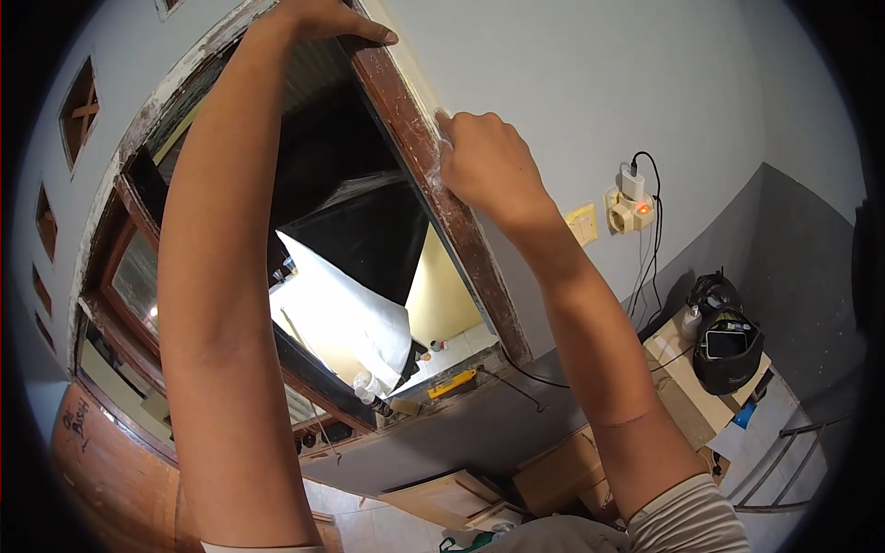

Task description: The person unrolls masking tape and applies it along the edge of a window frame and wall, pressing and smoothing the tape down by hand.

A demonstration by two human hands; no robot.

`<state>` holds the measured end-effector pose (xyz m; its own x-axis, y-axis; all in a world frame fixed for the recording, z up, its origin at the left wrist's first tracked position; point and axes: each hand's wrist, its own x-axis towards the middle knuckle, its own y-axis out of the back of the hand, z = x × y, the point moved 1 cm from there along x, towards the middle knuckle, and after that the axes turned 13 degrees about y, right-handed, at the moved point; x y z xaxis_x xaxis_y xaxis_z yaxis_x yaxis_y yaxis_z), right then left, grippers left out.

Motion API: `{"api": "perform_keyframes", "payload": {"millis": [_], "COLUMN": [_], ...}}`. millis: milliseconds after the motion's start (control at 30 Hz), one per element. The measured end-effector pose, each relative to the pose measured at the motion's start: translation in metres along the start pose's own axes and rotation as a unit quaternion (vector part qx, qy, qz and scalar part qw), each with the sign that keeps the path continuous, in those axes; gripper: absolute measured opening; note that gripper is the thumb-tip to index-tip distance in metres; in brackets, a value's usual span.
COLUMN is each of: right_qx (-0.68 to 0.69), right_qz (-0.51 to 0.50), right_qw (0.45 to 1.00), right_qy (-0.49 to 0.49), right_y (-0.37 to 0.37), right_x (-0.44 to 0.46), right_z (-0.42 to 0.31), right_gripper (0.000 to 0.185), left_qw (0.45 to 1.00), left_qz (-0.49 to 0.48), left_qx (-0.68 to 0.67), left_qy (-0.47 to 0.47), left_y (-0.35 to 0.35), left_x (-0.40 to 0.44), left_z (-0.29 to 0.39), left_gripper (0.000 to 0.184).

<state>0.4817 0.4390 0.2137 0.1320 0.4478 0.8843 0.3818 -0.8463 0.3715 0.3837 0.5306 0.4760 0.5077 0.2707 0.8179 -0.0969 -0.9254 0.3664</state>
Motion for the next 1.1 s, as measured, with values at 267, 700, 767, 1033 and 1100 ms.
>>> {"api": "perform_keyframes", "payload": {"millis": [267, 700, 767, 1033, 1100], "right_qx": [-0.034, -0.026, -0.026, -0.030, -0.030], "right_qz": [-0.019, -0.006, -0.004, -0.010, -0.022], "right_qw": [0.999, 1.000, 1.000, 0.999, 0.999], "right_qy": [-0.007, 0.004, 0.010, 0.014, 0.013], "right_y": [0.005, 0.000, 0.000, 0.003, 0.002], "right_x": [-0.001, 0.002, 0.001, 0.004, 0.005], "right_z": [-0.007, 0.000, 0.000, 0.002, 0.001], "right_gripper": [0.021, 0.026, 0.026, 0.028, 0.028], "left_qw": [1.000, 1.000, 1.000, 1.000, 1.000], "left_qz": [0.016, 0.013, 0.017, 0.011, 0.001], "left_qx": [-0.010, -0.011, -0.006, -0.015, -0.015], "left_qy": [-0.007, -0.006, -0.002, -0.012, -0.007], "left_y": [-0.004, -0.002, -0.001, -0.001, 0.006], "left_x": [-0.001, -0.002, -0.002, -0.002, -0.006], "left_z": [-0.002, 0.000, 0.001, -0.001, 0.004], "left_gripper": [0.173, 0.173, 0.174, 0.175, 0.175]}}
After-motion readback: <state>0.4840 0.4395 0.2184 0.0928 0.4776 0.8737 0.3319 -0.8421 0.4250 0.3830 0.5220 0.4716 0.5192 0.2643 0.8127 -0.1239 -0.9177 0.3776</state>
